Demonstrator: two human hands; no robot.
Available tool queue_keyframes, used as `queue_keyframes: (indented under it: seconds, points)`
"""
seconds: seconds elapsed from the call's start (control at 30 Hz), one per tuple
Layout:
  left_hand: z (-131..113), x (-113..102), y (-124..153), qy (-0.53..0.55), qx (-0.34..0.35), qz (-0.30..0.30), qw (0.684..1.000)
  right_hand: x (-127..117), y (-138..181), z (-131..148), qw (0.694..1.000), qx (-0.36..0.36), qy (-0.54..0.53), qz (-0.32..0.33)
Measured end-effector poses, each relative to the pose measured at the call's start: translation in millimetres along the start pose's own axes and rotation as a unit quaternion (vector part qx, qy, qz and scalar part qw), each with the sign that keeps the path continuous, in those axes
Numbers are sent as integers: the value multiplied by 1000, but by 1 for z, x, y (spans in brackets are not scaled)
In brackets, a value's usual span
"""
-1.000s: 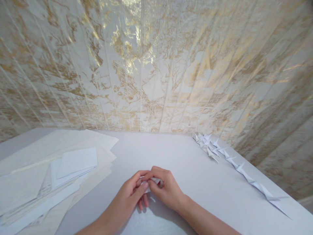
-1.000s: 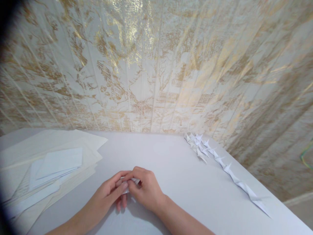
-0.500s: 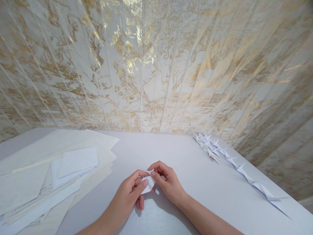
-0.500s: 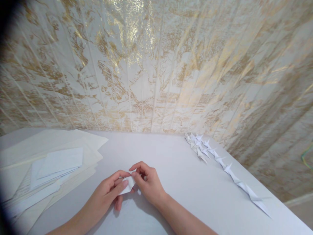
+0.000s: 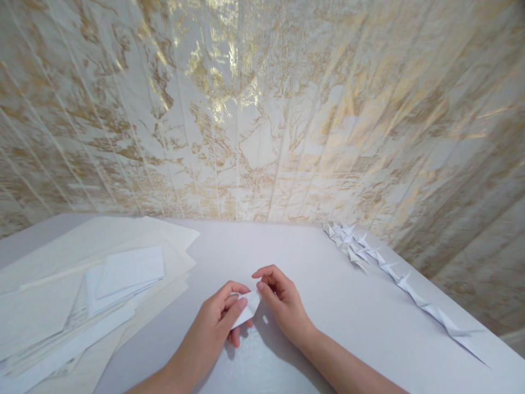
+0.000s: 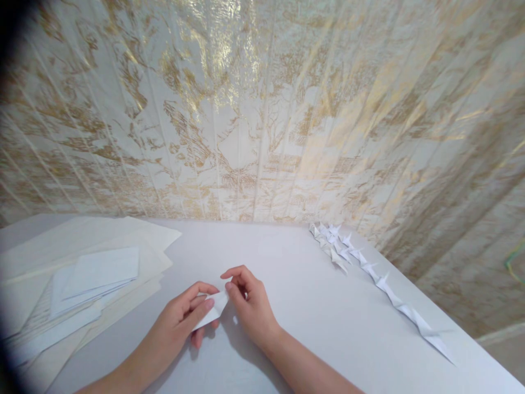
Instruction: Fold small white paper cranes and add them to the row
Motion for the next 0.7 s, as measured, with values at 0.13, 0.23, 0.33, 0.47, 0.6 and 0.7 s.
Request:
queue_keyframes:
  seconds: [0.13,0.23,0.33,0.47,0.6,0.7]
  points:
    - [0,-1,3,3,8,7,1000,-7,-1,2,999,-13,-16,-40]
    - [-1,-3,3,1,13,7,1000,-13,-3,2,997,2,-41,-62]
    - [-2,-4,2,5,15,-3,1000,-4,-3,0,997,58,-49,13]
    - [-3,-4,2,9,17,2,1000,11,3,-3,990,110,-25,87]
    - [-4,-5,2,-6,14,0,1000,12,4,-6,992,102,14,69]
    - [-5,-5,2,-12,11,-4,1000,10,3,-8,992,99,15,71]
Point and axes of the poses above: each hand's wrist, its own y-axis away from the middle knuckle, its own x-axis out of the palm, z = x × y, the point moved 4 cm from there along -y, towards the middle knuckle, and after that the axes turned 9 degrees about -y, right-handed, at the moved point
